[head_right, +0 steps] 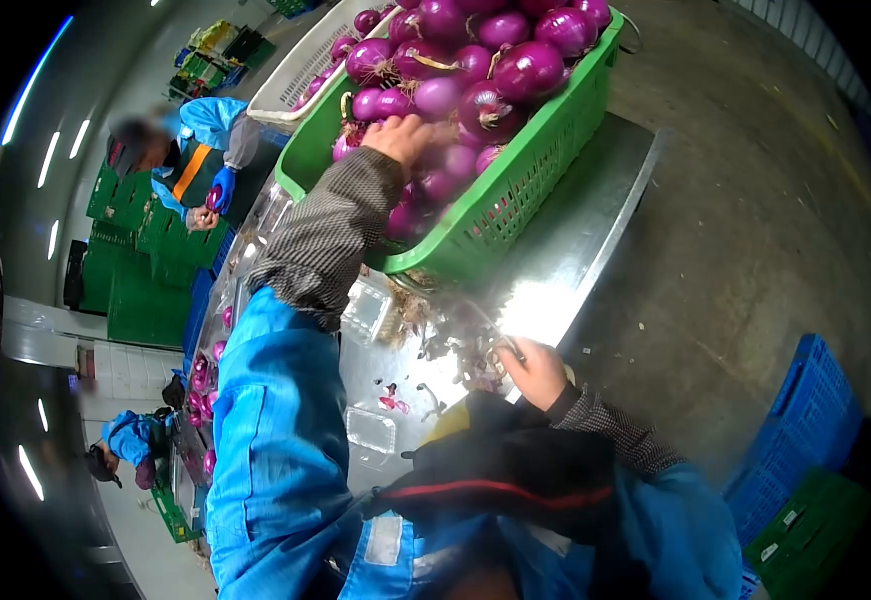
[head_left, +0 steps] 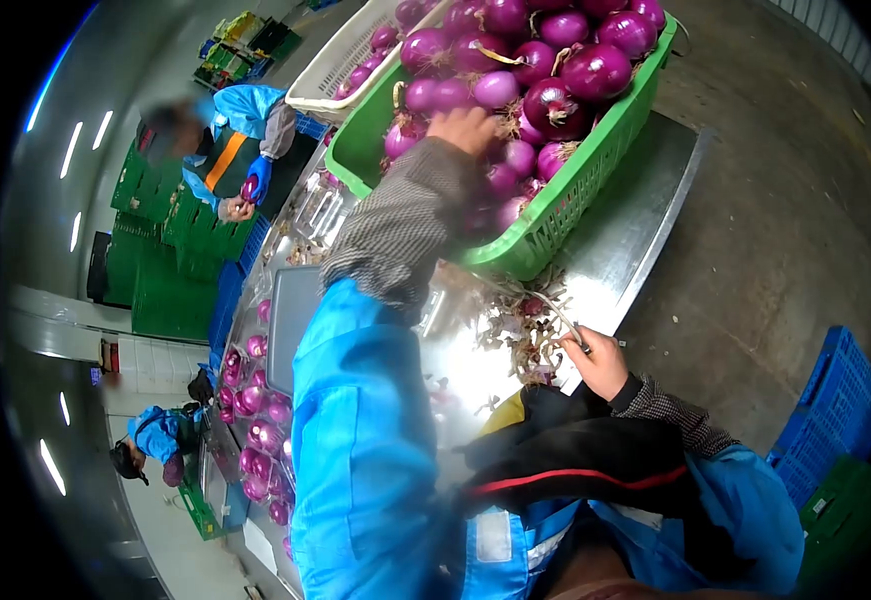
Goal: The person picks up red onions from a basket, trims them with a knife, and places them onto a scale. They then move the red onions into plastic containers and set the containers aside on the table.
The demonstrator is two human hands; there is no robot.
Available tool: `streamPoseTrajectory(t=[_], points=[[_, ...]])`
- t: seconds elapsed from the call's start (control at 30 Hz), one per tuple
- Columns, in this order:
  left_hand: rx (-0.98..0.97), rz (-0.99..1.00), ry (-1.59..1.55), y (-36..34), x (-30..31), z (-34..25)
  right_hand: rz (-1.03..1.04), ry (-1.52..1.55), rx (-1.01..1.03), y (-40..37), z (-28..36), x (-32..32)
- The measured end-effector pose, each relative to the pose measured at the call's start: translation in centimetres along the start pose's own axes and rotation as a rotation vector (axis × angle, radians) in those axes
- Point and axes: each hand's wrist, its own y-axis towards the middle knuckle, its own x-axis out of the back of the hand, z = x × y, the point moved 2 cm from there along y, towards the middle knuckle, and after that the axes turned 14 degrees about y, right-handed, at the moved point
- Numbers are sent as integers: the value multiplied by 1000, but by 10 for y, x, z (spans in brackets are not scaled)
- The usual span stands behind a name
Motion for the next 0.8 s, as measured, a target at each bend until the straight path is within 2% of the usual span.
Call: streamPoseTrajectory(t=[0.07, 0.13, 0.2, 0.23, 0.27, 0.33, 0.4, 0.43, 0.47, 0.6, 0.67, 0.7, 0.8], points=[[228, -42, -172, -21, 27, 11, -4, -58, 62, 2, 5, 4], [402, -118, -601, -33, 14, 39, 6, -136, 130, 2, 7, 6], [481, -321, -1356, -71, 31, 40, 17, -146, 162, 6, 20, 8], [441, -322, -1519, -86, 15, 48, 6, -116, 162, 10, 31, 9], [392, -336, -1894, -107, 21, 34, -4, -87, 164, 15, 46, 8], [344, -429, -2260, -157, 59, -5, 3, -115, 285, 25, 87, 3], [253, -290, -2355, -200, 57, -32, 13, -136, 421, 36, 106, -5], [285, -232, -2357, -222, 54, -46, 23, -179, 455, 37, 119, -11], [293, -222, -2512, -237, 57, -61, 34, -222, 488, 37, 132, -17], [435, -204, -2456, -285, 52, -99, 90, -459, 685, 31, 147, -39], [405, -182, -2578, -299, 53, -113, 114, -557, 779, 28, 145, -47], [484, -224, -2696, -303, 59, -122, 141, -570, 796, 27, 143, -51], [413, -199, -2726, -317, 49, -133, 149, -614, 835, 23, 134, -58]])
